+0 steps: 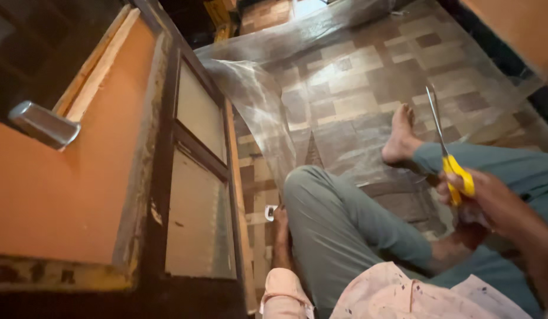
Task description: The person sits on the floor and uses yellow-handled scissors to cut a large piece of white mesh fabric. They hold the mesh with one hand and cut along a straight line with the other, separating a strip from the main sheet.
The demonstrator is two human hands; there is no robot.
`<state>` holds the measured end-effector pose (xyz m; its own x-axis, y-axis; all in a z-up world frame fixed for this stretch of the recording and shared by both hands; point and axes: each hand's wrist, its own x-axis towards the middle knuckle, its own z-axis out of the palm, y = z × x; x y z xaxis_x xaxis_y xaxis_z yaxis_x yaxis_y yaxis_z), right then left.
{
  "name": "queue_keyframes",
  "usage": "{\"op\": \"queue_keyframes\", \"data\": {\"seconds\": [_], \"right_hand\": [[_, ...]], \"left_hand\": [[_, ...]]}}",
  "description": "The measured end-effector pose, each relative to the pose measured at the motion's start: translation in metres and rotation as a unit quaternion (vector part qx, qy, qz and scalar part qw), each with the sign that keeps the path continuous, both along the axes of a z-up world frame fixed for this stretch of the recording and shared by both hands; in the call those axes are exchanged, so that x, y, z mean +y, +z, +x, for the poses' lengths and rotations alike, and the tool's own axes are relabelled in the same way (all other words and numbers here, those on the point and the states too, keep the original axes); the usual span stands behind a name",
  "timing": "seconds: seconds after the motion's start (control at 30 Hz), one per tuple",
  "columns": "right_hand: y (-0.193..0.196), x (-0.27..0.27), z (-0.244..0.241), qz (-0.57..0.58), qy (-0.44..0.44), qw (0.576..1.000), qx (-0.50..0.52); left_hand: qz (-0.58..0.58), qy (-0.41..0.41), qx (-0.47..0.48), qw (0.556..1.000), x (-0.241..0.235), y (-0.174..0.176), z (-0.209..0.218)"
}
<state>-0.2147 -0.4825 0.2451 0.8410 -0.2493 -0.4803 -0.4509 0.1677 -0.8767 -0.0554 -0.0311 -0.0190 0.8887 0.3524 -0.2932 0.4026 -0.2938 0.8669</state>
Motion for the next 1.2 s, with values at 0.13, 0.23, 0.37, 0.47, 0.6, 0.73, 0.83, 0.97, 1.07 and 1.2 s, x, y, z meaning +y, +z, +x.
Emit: {"op": "queue_keyframes", "data": {"seconds": [0.13,0.23,0.37,0.47,0.6,0.73,0.83,0.97,1.07,1.2], "right_hand": [[0.021,0.017,0.010,-0.045,0.025,0.998,-0.047],[0.029,0.023,0.021,-0.066,0.056,0.995,-0.039],[0.024,0.027,0.039,-0.025,0.084,0.990,-0.107],[0.009,0.029,0.060,0.015,0.117,0.983,-0.143],[-0.009,0.030,0.085,0.009,0.089,0.990,-0.109],[-0.033,0.031,0.092,0.036,0.053,0.996,-0.062],[-0.044,0.027,0.101,0.033,0.059,0.997,-0.042],[-0.068,0.025,0.113,0.026,0.058,0.998,-0.007],[-0.091,0.024,0.125,0.010,0.068,0.997,0.033],[-0.119,0.032,0.137,0.039,0.088,0.994,0.048]], "left_hand": [[-0.079,0.024,-0.005,0.997,-0.019,-0.016,-0.072],[-0.125,0.031,0.004,0.992,-0.011,-0.015,-0.111],[-0.187,0.034,0.016,0.982,-0.007,-0.010,-0.149],[-0.220,0.040,0.037,0.974,-0.002,-0.003,-0.190],[-0.262,0.051,0.048,0.962,-0.001,0.019,-0.215],[-0.275,0.055,0.061,0.958,0.004,0.034,-0.231],[-0.273,0.062,0.056,0.958,-0.005,0.040,-0.224],[-0.243,0.082,0.060,0.965,-0.006,0.065,-0.218],[-0.151,0.100,0.065,0.981,0.004,0.107,-0.201],[0.110,0.125,-0.073,0.983,0.005,0.173,-0.144]]}}
